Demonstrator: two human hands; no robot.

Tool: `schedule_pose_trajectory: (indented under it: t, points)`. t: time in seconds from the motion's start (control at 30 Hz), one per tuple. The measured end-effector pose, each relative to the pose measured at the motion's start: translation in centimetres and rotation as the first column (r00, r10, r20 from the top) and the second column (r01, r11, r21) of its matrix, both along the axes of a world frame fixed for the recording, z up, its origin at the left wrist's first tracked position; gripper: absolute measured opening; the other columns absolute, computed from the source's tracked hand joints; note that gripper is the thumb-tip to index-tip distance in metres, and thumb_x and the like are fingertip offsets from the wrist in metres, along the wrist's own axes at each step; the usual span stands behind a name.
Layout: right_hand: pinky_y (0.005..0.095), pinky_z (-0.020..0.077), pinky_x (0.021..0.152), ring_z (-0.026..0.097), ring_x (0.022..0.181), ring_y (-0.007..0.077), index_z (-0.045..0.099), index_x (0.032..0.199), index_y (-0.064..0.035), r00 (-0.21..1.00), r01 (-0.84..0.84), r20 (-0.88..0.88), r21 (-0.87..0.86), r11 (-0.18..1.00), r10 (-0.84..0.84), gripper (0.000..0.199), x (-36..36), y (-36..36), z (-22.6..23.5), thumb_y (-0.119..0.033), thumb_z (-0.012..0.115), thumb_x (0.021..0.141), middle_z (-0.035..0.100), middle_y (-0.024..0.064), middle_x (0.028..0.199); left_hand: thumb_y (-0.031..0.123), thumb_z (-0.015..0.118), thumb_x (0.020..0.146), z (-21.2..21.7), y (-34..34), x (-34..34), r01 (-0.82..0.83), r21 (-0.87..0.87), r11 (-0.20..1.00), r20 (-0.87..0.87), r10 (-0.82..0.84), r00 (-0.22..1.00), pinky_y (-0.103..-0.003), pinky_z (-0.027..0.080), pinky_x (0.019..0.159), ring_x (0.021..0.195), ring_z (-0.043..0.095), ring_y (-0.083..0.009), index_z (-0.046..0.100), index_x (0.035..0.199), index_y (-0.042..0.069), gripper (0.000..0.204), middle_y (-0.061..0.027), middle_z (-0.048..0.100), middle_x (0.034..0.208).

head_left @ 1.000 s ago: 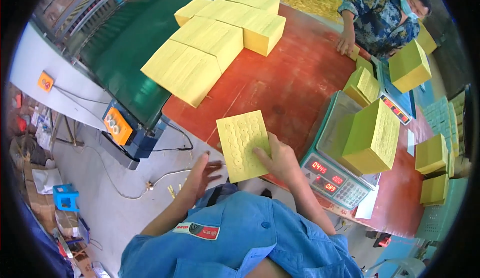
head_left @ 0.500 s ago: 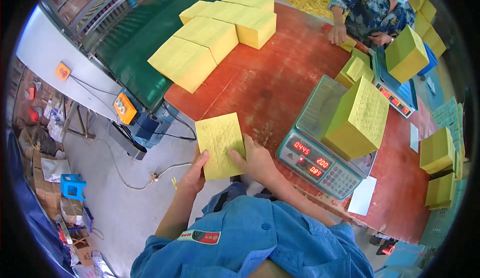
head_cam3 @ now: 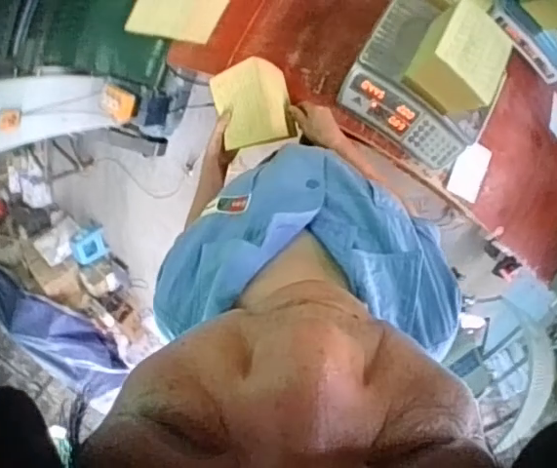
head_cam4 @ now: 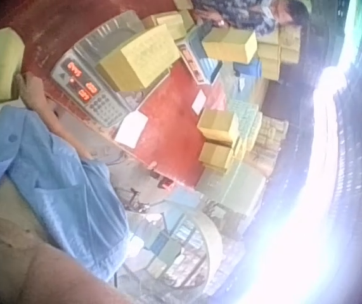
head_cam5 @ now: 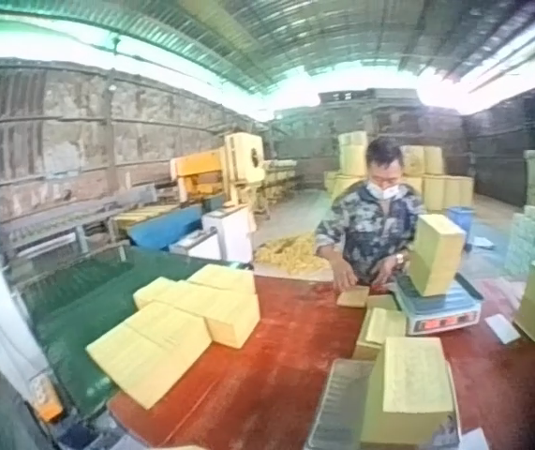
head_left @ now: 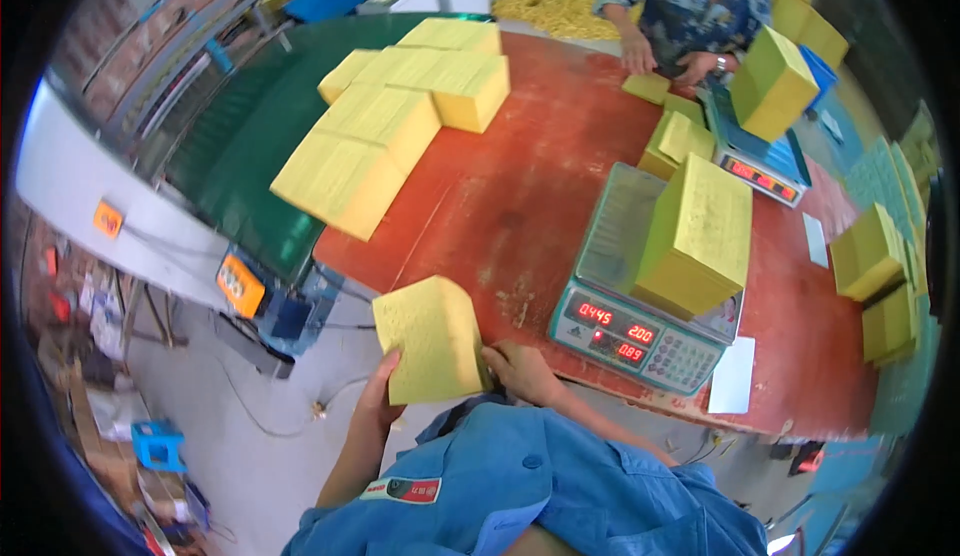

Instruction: Weighing and organizing stacks of yellow paper on a production line.

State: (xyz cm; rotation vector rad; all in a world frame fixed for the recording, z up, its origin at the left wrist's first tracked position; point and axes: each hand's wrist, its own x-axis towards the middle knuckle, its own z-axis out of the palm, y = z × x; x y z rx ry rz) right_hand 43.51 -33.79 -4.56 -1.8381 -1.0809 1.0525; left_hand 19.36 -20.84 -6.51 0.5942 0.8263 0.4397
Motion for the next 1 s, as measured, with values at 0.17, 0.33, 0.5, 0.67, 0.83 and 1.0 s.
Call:
schedule_pose_trajectory:
  t: [0.17, 0.33, 0.5, 0.67, 0.83, 1.0]
  points:
    - [0.0471, 0.0508, 0.086, 0.065, 0.099, 0.0412, 0.061, 0.120, 0.0015, 0.993, 0.005, -0.115, 0.042, 0.999, 0.000, 0.054, -1.3, 0.7, -2.1, -0.046, 0.050, 0.096, 0.064, 0.0267, 0.111, 0.048, 0.065, 0.085, 2.5, 1.1, -0.2, -0.009, -0.103, 0.995, 0.163, 0.026, 0.986, -0.045, 0.047, 0.100, 0.119, 0.057, -0.0280, 0.049, 0.138, 0.010, 0.067, -0.0096, 0.058, 0.133]
    - [0.0395, 0.0518, 0.089, 0.064, 0.106, 0.0268, 0.046, 0.137, 0.0019, 0.811, 0.152, -0.584, 0.146, 0.978, -0.039, 0.056, 1.2, -0.2, 5.5, -0.033, 0.058, 0.094, 0.062, 0.0217, 0.121, 0.045, 0.063, 0.088, 6.1, 3.3, 2.9, 0.100, -0.035, 0.994, 0.203, -0.091, 0.975, -0.045, 0.047, 0.101, 0.120, 0.056, -0.0277, 0.049, 0.137, 0.008, 0.064, -0.0098, 0.057, 0.134]
    - [0.0355, 0.0481, 0.093, 0.060, 0.109, 0.0229, 0.047, 0.136, 0.0032, 0.917, 0.371, -0.120, 0.605, 0.704, -0.379, 0.049, 8.7, -3.7, 12.9, -0.022, 0.057, 0.095, 0.062, 0.0179, 0.120, 0.023, 0.046, 0.101, 17.3, 2.2, 15.3, 0.289, 0.823, 0.489, -0.078, -0.407, 0.910, -0.038, 0.047, 0.099, 0.120, 0.056, -0.0245, 0.040, 0.140, -0.001, 0.046, -0.0165, 0.054, 0.135]
    - [0.0233, 0.0490, 0.070, 0.061, 0.081, 0.0088, 0.055, 0.130, 0.0032, 0.768, 0.623, -0.312, 0.569, 0.537, -0.559, 0.042, 19.4, -8.7, 18.6, -0.021, 0.055, 0.097, 0.067, 0.0048, 0.096, 0.034, 0.049, 0.100, 24.8, -1.9, 30.0, 0.283, 0.783, 0.555, 0.209, -0.662, 0.720, -0.035, 0.048, 0.092, 0.118, 0.057, -0.0239, 0.046, 0.137, 0.005, 0.048, -0.0103, 0.056, 0.131]
    - [0.0221, 0.0479, 0.058, 0.060, 0.069, 0.0069, 0.061, 0.126, -0.0009, 0.682, 0.729, -0.418, 0.459, 0.508, -0.600, 0.038, 24.6, -11.4, 18.6, -0.022, 0.055, 0.096, 0.067, 0.0021, 0.090, 0.055, 0.059, 0.087, 26.6, -4.1, 37.7, 0.611, 0.505, 0.610, 0.011, -0.712, 0.702, -0.046, 0.047, 0.089, 0.114, 0.056, -0.0224, 0.050, 0.136, 0.017, 0.063, -0.0055, 0.058, 0.128]
    - [0.0283, 0.0504, 0.063, 0.062, 0.074, 0.0133, 0.066, 0.118, -0.0006, 0.685, 0.728, -0.436, 0.426, 0.537, -0.583, 0.035, 26.6, -11.7, 15.6, -0.024, 0.054, 0.095, 0.068, 0.0073, 0.095, 0.062, 0.059, 0.084, 25.7, -4.9, 39.0, 0.647, 0.528, 0.550, -0.098, -0.717, 0.690, -0.051, 0.046, 0.087, 0.116, 0.054, -0.0222, 0.049, 0.136, 0.020, 0.068, -0.0049, 0.058, 0.128]
